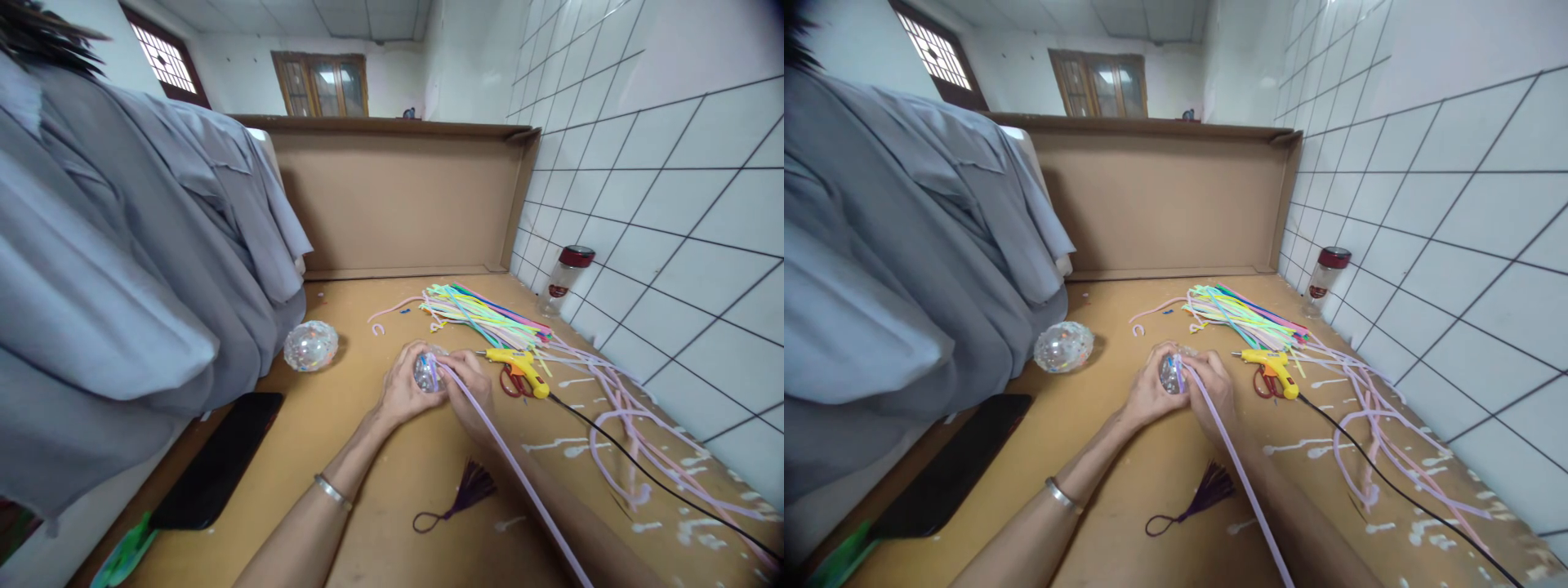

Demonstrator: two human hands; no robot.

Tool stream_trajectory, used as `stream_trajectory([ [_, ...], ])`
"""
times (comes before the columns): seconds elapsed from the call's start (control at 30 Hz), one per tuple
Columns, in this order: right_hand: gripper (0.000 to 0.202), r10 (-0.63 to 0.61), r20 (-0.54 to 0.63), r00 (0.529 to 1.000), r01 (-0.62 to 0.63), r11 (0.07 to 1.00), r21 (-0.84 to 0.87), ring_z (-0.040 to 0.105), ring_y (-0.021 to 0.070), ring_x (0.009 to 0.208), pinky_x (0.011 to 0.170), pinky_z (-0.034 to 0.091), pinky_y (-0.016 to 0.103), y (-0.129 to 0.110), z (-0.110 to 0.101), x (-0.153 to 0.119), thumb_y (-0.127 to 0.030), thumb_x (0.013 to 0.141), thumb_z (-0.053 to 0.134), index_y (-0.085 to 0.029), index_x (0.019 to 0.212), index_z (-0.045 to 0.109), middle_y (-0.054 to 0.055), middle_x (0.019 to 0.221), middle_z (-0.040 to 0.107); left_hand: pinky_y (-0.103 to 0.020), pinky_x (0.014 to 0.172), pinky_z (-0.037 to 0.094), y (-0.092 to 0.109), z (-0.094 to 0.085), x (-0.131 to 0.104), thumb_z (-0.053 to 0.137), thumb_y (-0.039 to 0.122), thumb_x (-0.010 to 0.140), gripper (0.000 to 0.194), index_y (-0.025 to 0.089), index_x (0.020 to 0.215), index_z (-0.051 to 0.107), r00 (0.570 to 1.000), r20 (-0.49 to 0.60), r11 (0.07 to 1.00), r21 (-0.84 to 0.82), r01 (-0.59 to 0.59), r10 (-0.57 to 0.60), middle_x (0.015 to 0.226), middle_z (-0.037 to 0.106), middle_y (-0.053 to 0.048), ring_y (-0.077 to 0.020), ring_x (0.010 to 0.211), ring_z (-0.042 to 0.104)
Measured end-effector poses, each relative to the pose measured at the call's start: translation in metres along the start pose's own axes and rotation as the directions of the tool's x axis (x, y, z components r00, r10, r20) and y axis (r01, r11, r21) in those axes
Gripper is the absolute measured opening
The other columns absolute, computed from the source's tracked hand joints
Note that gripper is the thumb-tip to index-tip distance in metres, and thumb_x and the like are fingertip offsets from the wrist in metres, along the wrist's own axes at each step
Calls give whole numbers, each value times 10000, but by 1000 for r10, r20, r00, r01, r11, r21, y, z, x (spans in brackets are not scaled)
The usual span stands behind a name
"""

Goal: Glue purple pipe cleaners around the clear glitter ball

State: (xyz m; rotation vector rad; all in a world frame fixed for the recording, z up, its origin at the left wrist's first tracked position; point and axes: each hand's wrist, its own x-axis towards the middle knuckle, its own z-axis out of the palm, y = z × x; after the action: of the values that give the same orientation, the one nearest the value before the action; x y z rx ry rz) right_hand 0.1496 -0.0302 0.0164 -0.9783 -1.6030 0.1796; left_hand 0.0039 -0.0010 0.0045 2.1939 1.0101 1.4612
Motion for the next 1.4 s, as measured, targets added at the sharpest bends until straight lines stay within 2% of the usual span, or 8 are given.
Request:
stream_trajectory([
  [0.2,214,-18,15,1000,18,1000,-16,626,176,788,704,540,297,-6,-7,-2,-242,923,525,-225,985,729,54,856,624,-477,996,494,-4,-1,-5,810,335,620,683,264,1210,473,997,31,996,44,-75,74,1250,577,-100,-297,1185,571],
  [0.4,229,-23,35,999,22,1000,3,626,165,788,708,535,284,-13,-9,-3,-229,933,495,-225,982,718,50,857,624,-485,996,494,-9,-2,-10,817,364,627,673,248,1201,484,995,28,993,61,-99,97,1301,554,-128,-308,1212,564],
  [0.77,216,-23,10,1000,22,1000,17,612,173,787,710,512,300,-12,-11,-2,-229,943,473,-217,883,680,48,830,616,-490,974,514,-8,-5,-11,802,389,668,667,266,1225,456,977,47,968,135,-213,209,1318,549,-131,-303,1202,570],
  [0.93,193,48,9,999,-48,998,41,608,172,782,712,500,291,-16,-16,2,-241,935,495,-220,832,657,43,813,621,-480,985,507,-6,-6,-11,804,386,663,659,239,1213,472,979,61,969,140,-203,197,1320,551,-141,-310,1209,569],
  [1.1,177,159,1,987,-159,985,63,606,174,780,705,478,287,-13,-17,3,-264,915,521,-216,820,662,37,803,632,-497,991,506,-5,-7,-10,815,376,646,690,288,1235,467,973,72,964,136,-229,221,1332,548,-116,-310,1216,565],
  [1.4,190,383,-34,923,-366,901,231,594,172,720,681,477,288,-5,-11,4,-367,821,578,-209,762,667,20,763,649,-473,995,496,1,-8,-9,802,360,677,666,233,1224,444,959,99,947,159,-278,265,1324,536,-145,-298,1220,555],
])
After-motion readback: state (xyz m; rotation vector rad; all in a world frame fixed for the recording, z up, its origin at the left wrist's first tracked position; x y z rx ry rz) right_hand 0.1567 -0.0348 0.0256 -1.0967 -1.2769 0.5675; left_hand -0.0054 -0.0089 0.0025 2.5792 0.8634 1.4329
